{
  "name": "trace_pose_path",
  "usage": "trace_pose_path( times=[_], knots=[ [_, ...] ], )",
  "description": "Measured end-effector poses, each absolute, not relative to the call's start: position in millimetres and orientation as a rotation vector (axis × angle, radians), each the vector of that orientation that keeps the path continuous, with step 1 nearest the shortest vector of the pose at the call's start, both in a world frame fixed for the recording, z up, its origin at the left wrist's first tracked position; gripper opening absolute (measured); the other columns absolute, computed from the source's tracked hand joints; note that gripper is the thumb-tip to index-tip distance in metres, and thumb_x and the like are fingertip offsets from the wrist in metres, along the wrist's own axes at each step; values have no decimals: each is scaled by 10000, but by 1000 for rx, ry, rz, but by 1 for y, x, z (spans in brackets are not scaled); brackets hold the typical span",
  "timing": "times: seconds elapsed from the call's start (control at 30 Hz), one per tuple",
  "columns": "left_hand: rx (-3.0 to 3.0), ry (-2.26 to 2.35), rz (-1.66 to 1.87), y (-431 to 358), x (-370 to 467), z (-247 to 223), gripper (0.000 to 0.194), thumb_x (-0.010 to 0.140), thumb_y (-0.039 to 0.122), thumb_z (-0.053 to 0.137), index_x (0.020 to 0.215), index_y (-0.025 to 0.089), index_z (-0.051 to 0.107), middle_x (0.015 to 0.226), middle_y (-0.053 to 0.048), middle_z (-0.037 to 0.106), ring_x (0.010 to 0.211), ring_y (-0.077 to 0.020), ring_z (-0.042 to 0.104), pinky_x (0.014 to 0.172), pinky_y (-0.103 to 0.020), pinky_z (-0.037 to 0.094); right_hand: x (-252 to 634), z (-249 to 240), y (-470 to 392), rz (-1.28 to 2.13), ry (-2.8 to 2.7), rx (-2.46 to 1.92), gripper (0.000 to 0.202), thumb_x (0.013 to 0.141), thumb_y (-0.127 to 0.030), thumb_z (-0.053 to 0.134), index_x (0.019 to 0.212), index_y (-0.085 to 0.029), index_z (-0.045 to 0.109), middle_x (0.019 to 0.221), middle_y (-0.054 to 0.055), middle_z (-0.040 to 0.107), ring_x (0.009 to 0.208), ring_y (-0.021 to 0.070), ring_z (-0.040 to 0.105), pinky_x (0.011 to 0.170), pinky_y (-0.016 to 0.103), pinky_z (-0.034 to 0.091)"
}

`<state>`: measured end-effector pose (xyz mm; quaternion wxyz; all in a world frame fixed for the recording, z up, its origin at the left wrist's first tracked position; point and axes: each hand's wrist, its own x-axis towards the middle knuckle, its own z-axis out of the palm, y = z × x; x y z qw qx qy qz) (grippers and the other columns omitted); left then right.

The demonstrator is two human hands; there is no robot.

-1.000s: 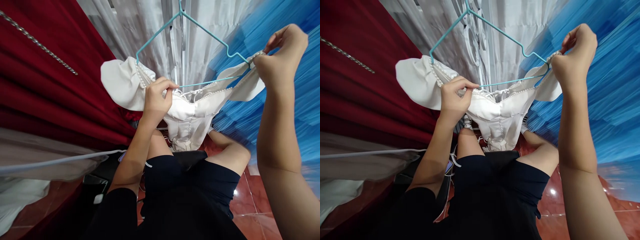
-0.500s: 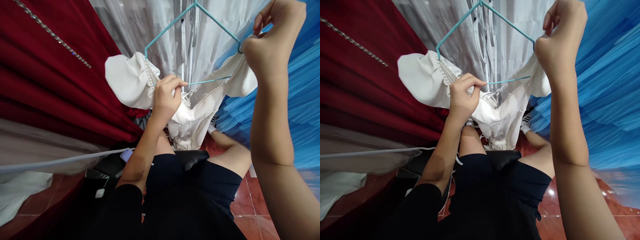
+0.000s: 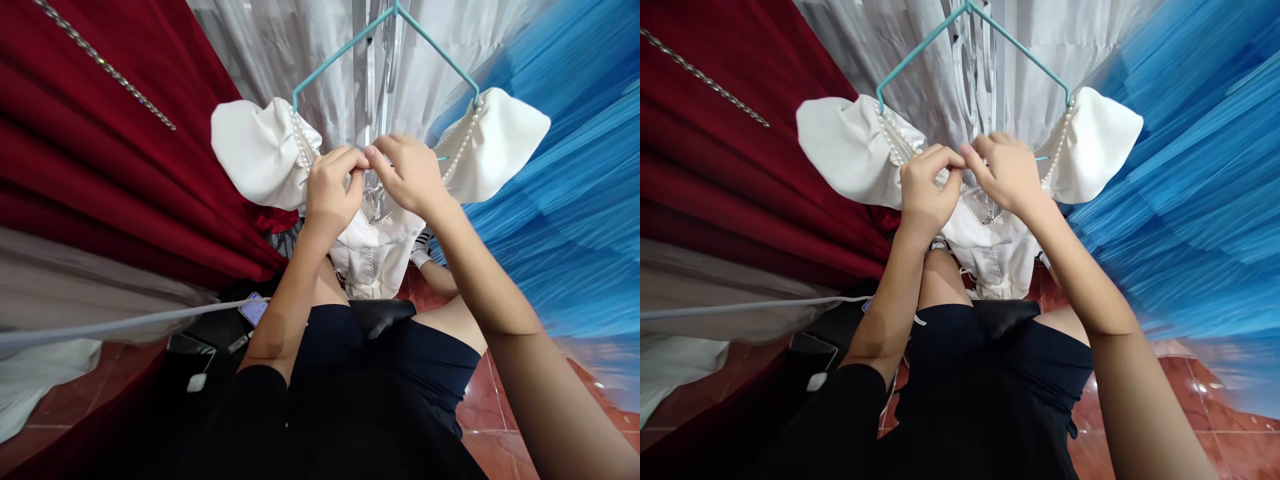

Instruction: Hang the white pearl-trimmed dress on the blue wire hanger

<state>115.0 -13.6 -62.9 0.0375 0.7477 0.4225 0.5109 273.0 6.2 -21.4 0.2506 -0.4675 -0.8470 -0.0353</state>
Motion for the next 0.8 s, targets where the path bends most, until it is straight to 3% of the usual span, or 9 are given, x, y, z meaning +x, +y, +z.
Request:
trace_pose_path(
  times=[0.17, 0.27, 0.4, 0.5, 0.6, 0.7, 0.8],
  knots=[
    [2283, 1356, 1589, -20, 117, -69, 180, 900, 50, 531, 847, 211, 592, 878, -31, 628, 925, -238, 626, 949, -424, 443, 263, -46, 11, -71, -2252, -1396, 700, 1067, -498, 125, 748, -147, 640, 655, 49, 574, 756, 179, 595, 963, 410, 387],
    [2287, 1265, 1662, -28, 120, -68, 153, 942, 96, 523, 907, 218, 609, 936, -37, 643, 969, -237, 634, 968, -427, 455, 263, -40, 5, -31, -2219, -1425, 706, 1067, -504, 134, 763, -146, 662, 632, 42, 555, 732, 172, 583, 961, 405, 370],
    [2212, 1191, 2075, -35, 115, -60, 221, 976, 96, 457, 974, 237, 628, 1082, -35, 627, 1073, -215, 616, 1005, -419, 474, 263, -28, 1, 43, -2262, -1483, 673, 1059, -516, 186, 780, -146, 674, 645, 45, 559, 719, 167, 559, 929, 385, 354],
    [2261, 1270, 2286, -30, 98, -49, 256, 867, 72, 596, 1059, 234, 644, 1228, -44, 582, 1207, -255, 534, 1124, -458, 379, 261, -23, 0, 73, -2286, -1515, 696, 1052, -543, 168, 765, -144, 661, 651, 55, 553, 723, 167, 544, 876, 354, 340],
    [2282, 1547, 2112, -17, 77, -38, 530, 720, 35, 742, 1199, 214, 603, 1276, -57, 560, 1293, -310, 434, 1202, -478, 231, 260, -22, -2, 74, -2278, -1558, 745, 1023, -634, 159, 731, -138, 631, 636, 64, 523, 727, 173, 529, 807, 318, 325],
    [2190, 1760, 1902, -5, 60, -31, 462, 770, -65, 613, 1155, 189, 609, 1161, -37, 612, 1167, -260, 524, 1119, -429, 351, 261, -22, -2, 83, -2282, -1577, 772, 974, -730, 191, 700, -138, 603, 630, 66, 503, 709, 166, 505, 746, 289, 304],
    [2176, 1710, 1950, 3, 48, -23, 435, 764, -147, 458, 1026, 142, 649, 1012, -6, 666, 989, -166, 618, 950, -298, 500, 263, -21, -3, 80, -2289, -1570, 768, 953, -757, 212, 687, -141, 586, 625, 64, 494, 688, 155, 478, 717, 276, 283]
  ],
)
